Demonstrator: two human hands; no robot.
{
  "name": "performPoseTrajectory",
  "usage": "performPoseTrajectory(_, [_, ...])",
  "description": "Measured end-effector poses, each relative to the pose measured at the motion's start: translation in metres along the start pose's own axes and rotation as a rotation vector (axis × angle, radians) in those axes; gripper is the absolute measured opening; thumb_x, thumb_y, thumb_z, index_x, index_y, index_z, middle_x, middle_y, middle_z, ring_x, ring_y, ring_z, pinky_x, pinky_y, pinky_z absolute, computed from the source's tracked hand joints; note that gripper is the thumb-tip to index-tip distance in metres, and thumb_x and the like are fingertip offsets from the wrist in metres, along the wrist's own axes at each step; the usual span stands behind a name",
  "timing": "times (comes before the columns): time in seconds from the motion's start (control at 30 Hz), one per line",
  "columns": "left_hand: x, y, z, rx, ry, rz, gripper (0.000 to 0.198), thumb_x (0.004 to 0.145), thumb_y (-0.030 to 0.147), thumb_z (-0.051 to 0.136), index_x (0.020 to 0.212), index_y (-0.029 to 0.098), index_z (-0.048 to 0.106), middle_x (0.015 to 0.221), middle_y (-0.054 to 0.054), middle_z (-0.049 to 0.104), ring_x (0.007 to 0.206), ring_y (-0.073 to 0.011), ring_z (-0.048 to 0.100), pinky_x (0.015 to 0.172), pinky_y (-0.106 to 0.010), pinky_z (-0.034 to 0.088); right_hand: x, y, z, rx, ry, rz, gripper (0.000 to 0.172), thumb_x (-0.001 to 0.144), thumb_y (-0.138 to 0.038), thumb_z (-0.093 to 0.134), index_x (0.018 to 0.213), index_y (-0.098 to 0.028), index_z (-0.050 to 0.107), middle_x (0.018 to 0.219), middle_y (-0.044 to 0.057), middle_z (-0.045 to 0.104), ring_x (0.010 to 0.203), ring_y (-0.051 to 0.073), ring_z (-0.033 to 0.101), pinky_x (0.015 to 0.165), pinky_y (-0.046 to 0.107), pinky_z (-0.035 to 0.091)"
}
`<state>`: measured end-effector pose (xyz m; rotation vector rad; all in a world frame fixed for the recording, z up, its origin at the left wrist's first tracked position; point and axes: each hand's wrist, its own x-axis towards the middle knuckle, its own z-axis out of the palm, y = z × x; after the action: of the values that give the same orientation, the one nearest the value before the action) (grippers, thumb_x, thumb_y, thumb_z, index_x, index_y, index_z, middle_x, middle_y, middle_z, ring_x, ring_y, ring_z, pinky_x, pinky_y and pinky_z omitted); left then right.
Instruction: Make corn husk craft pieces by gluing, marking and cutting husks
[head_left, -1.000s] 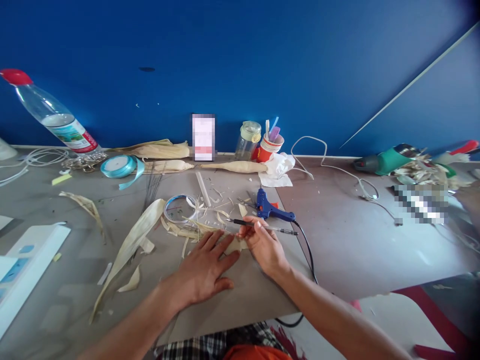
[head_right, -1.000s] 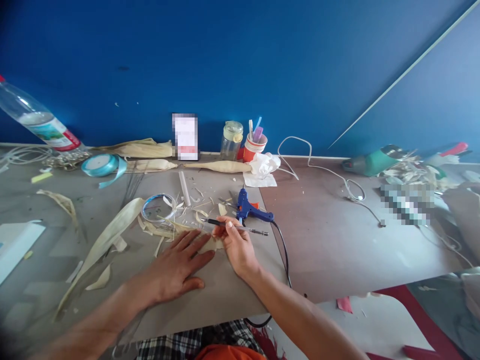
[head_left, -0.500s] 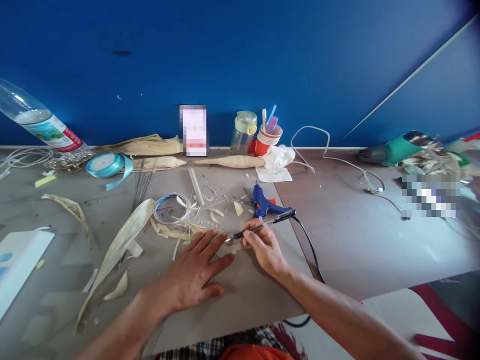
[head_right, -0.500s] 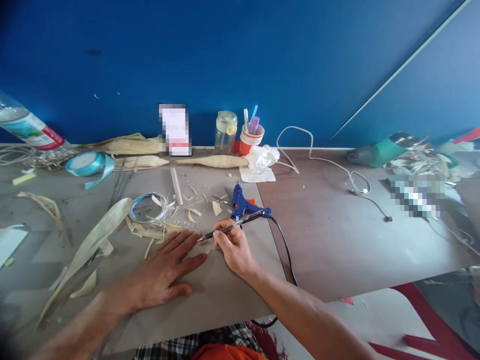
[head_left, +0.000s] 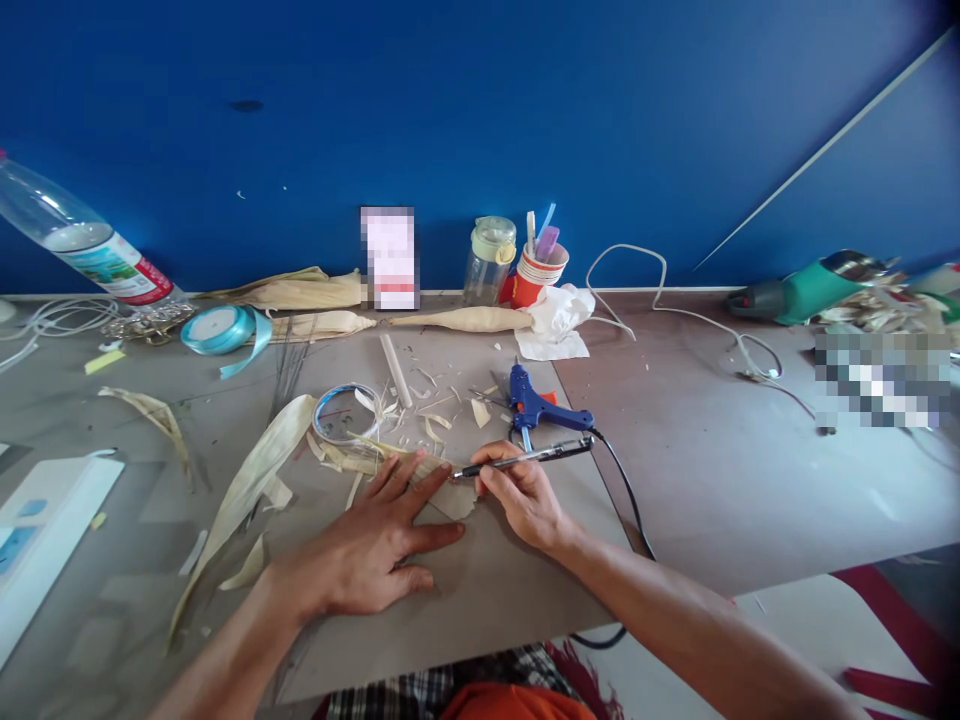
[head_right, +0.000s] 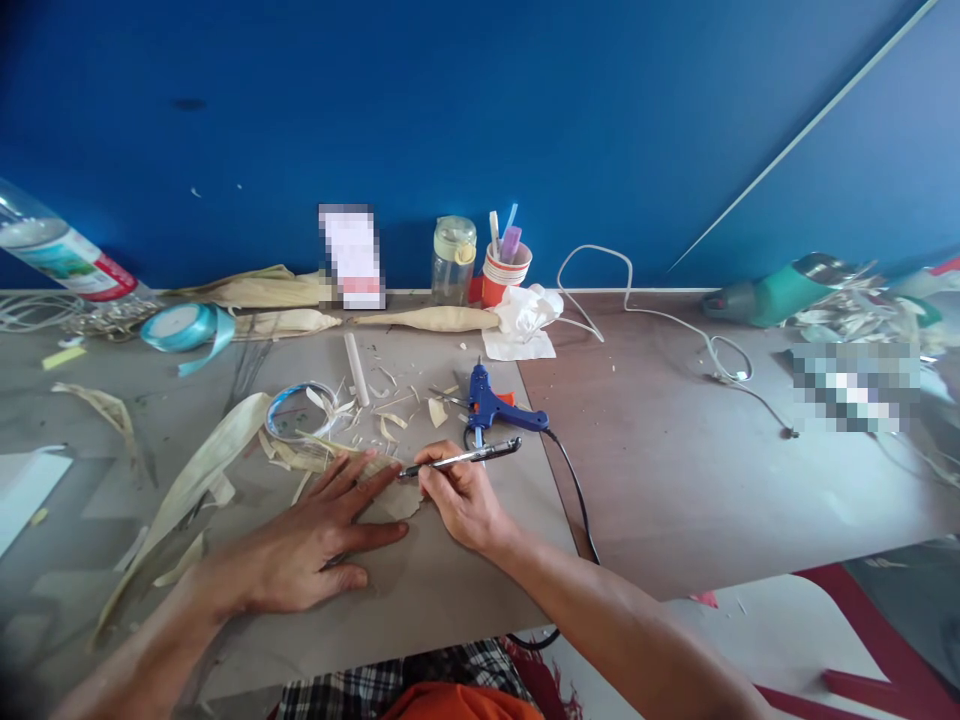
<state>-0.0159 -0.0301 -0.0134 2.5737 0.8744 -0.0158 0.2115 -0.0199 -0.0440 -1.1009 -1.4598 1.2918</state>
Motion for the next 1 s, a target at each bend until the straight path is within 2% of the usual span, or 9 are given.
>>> performPoseTrajectory(0.17, [0.001, 0.0, -0.003, -0.039, -0.001, 0.003, 0.053, 0.08, 0.037, 0.063, 0.13, 0.046, 0.048, 0.158, 0.005, 0.004, 0.142, -0.04, 0.008, 0.111, -0.062, 0.011, -0.004, -0.004, -0.004, -0.055, -0.051, -0.055, 0.024, 0.091, -0.039, 0.048, 0.098, -0.02, 0.061, 0.072, 0.002, 0.059, 0.062, 0.014, 0.055, 0.057, 0.026, 0.044])
performPoseTrajectory(0.33, [0.001, -0.001, -0.003, -0.061, -0.037, 0.01, 0.054, 0.081, 0.04, 0.061, 0.132, 0.047, 0.045, 0.158, 0.003, 0.006, 0.142, -0.0409, 0.006, 0.11, -0.064, 0.01, -0.002, -0.01, -0.009, -0.19, -0.226, -0.329, 0.028, 0.093, -0.027, 0.046, 0.118, -0.026, 0.059, 0.091, 0.006, 0.069, 0.088, 0.02, 0.06, 0.085, 0.039, 0.045])
performPoseTrajectory(0.4, [0.001, -0.001, -0.003, -0.071, -0.018, 0.014, 0.055, 0.08, 0.039, 0.063, 0.131, 0.047, 0.046, 0.158, 0.003, 0.008, 0.142, -0.0407, 0.008, 0.11, -0.064, 0.009, 0.0, -0.012, -0.008, -0.225, -0.254, -0.362, 0.03, 0.093, -0.025, 0.044, 0.12, -0.027, 0.057, 0.089, 0.006, 0.07, 0.088, 0.021, 0.06, 0.088, 0.041, 0.043])
performPoseTrajectory(0.57, [0.001, -0.001, -0.006, -0.104, 0.003, 0.025, 0.047, 0.079, 0.033, 0.064, 0.124, 0.043, 0.056, 0.157, 0.004, 0.013, 0.142, -0.0387, 0.005, 0.112, -0.061, 0.009, 0.001, -0.011, -0.008, -0.246, -0.259, -0.255, 0.028, 0.094, -0.03, 0.044, 0.115, -0.024, 0.062, 0.081, 0.005, 0.069, 0.089, 0.021, 0.06, 0.085, 0.04, 0.045])
performPoseTrajectory(0.7, [-0.001, 0.001, -0.011, -0.162, 0.004, -0.009, 0.034, 0.079, 0.027, 0.063, 0.113, 0.028, 0.064, 0.157, -0.002, 0.014, 0.143, -0.0336, 0.006, 0.115, -0.056, 0.009, -0.002, -0.002, -0.011, -0.109, -0.203, -0.118, 0.03, 0.094, -0.037, 0.045, 0.112, -0.022, 0.063, 0.084, 0.006, 0.067, 0.081, 0.018, 0.061, 0.073, 0.032, 0.048])
performPoseTrajectory(0.77, [-0.002, 0.001, -0.013, -0.181, -0.005, -0.053, 0.027, 0.078, 0.023, 0.062, 0.104, 0.021, 0.063, 0.157, -0.006, 0.016, 0.144, -0.0307, 0.008, 0.116, -0.053, 0.01, -0.004, 0.004, -0.011, -0.053, -0.189, -0.076, 0.031, 0.094, -0.039, 0.044, 0.112, -0.022, 0.063, 0.086, 0.006, 0.066, 0.079, 0.017, 0.062, 0.071, 0.03, 0.048])
performPoseTrajectory(0.87, [-0.003, 0.0, -0.014, -0.201, 0.015, -0.078, 0.018, 0.08, 0.023, 0.06, 0.097, 0.018, 0.06, 0.156, -0.008, 0.019, 0.144, -0.0273, 0.012, 0.116, -0.049, 0.017, -0.005, 0.009, -0.01, -0.003, -0.191, -0.034, 0.031, 0.094, -0.04, 0.045, 0.111, -0.022, 0.063, 0.086, 0.006, 0.065, 0.077, 0.017, 0.061, 0.069, 0.03, 0.048])
performPoseTrajectory(0.93, [-0.004, -0.003, -0.014, -0.209, 0.053, -0.08, 0.018, 0.082, 0.024, 0.057, 0.099, 0.018, 0.059, 0.155, -0.008, 0.021, 0.143, -0.0257, 0.015, 0.115, -0.046, 0.021, -0.005, 0.01, -0.009, 0.024, -0.185, -0.015, 0.03, 0.093, -0.042, 0.047, 0.108, -0.022, 0.063, 0.083, 0.005, 0.064, 0.074, 0.016, 0.061, 0.066, 0.029, 0.048])
performPoseTrajectory(1.0, [-0.004, -0.006, -0.014, -0.213, 0.079, -0.078, 0.028, 0.084, 0.025, 0.055, 0.112, 0.019, 0.057, 0.154, -0.009, 0.024, 0.142, -0.0242, 0.019, 0.115, -0.045, 0.024, -0.004, 0.008, -0.008, 0.048, -0.178, -0.005, 0.03, 0.092, -0.042, 0.047, 0.105, -0.021, 0.064, 0.079, 0.004, 0.064, 0.072, 0.016, 0.06, 0.064, 0.029, 0.047])
